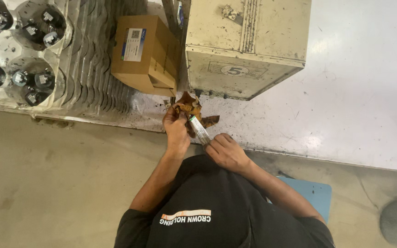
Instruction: The person picks up a tray of black circular parts, then uses a tube of adhesive to apply a bead around the inner rim of each part one by one. The treated parts are placed back into the tray.
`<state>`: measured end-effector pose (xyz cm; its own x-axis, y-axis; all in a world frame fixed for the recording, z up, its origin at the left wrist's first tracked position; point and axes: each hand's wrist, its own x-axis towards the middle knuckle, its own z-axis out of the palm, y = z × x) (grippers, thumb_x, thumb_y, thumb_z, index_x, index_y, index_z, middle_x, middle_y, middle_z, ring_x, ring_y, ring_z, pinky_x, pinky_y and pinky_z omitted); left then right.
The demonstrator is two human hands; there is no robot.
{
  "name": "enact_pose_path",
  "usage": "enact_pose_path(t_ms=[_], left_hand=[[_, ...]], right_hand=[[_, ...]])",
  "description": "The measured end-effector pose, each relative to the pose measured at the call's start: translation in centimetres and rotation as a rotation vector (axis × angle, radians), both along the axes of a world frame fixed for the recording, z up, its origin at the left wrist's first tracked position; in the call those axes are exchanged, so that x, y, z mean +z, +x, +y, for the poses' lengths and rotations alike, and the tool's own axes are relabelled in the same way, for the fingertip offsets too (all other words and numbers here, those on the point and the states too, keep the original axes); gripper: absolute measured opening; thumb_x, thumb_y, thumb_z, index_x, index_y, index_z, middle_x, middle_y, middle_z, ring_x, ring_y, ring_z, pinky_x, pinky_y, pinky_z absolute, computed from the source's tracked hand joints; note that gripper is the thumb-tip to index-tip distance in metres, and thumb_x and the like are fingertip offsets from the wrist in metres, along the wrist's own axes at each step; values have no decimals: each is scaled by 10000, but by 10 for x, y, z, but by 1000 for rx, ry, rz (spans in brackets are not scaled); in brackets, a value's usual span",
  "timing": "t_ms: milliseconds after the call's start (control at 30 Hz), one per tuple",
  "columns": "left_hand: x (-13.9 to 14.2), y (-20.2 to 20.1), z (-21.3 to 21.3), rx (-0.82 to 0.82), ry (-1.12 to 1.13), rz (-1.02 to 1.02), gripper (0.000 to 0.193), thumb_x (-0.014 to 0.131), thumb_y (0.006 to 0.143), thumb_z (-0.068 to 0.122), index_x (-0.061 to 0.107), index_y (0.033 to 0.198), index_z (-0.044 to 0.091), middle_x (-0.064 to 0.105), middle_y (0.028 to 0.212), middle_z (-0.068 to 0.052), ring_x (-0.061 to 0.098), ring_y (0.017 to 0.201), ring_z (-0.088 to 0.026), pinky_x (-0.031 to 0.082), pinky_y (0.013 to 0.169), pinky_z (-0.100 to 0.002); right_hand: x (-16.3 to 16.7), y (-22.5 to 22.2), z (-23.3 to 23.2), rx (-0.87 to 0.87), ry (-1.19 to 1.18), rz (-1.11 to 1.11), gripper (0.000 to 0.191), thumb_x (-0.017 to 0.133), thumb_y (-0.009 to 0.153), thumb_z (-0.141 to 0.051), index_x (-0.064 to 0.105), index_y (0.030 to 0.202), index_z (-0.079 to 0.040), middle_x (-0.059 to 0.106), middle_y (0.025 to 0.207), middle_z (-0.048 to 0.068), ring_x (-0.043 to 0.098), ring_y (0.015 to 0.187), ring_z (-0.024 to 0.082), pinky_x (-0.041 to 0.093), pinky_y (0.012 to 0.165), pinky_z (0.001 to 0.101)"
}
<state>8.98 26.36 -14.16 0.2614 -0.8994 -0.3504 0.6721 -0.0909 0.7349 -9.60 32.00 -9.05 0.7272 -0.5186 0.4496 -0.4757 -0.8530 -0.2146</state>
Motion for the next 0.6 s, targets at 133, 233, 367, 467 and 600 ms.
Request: enact_pose_path(t_ms=[133, 233, 367, 467, 600], left_hand=[[2, 1, -4, -18, -27, -13, 202, 474, 1002, -66, 625, 1127, -20, 700, 990, -161, 715, 785, -230, 627, 689, -383], [3, 11, -6, -50, -44, 19, 194, 454, 994, -65, 597, 1126, -55, 690, 966, -206, 710, 749, -281, 615, 642, -413], [6, 22, -7, -125, -66, 112, 343, 386, 885, -96, 594, 1157, -117, 699, 973, -254, 720, 760, -339, 614, 669, -445], [7, 23, -9, -97, -23, 157, 414, 357, 837, -104, 581, 1186, -106, 706, 986, -233, 726, 793, -337, 627, 717, -459], [3, 19, -12, -78, -21, 191, 413, 351, 826, -106, 593, 1161, -111, 710, 960, -230, 728, 790, -345, 630, 723, -467]], right_hand=[[-2, -1, -1, 35, 21, -9, 199, 715, 776, -107, 651, 961, -69, 588, 896, 64, 618, 896, 272, 563, 830, 425], [0, -5, 0, 28, -199, -132, 206, 742, 818, -83, 676, 1010, -49, 646, 1019, 84, 660, 986, 264, 590, 879, 417], [3, -9, 0, 11, -211, -187, 218, 764, 841, -53, 692, 1046, -34, 672, 1086, 109, 676, 1049, 295, 602, 902, 412], [6, -9, 1, -8, -198, -165, 246, 765, 849, -52, 706, 1086, -28, 679, 1088, 107, 671, 1044, 288, 598, 892, 401], [7, -11, 1, -12, -184, -151, 279, 752, 812, -46, 697, 1082, -4, 676, 1082, 116, 676, 1047, 296, 605, 905, 415]])
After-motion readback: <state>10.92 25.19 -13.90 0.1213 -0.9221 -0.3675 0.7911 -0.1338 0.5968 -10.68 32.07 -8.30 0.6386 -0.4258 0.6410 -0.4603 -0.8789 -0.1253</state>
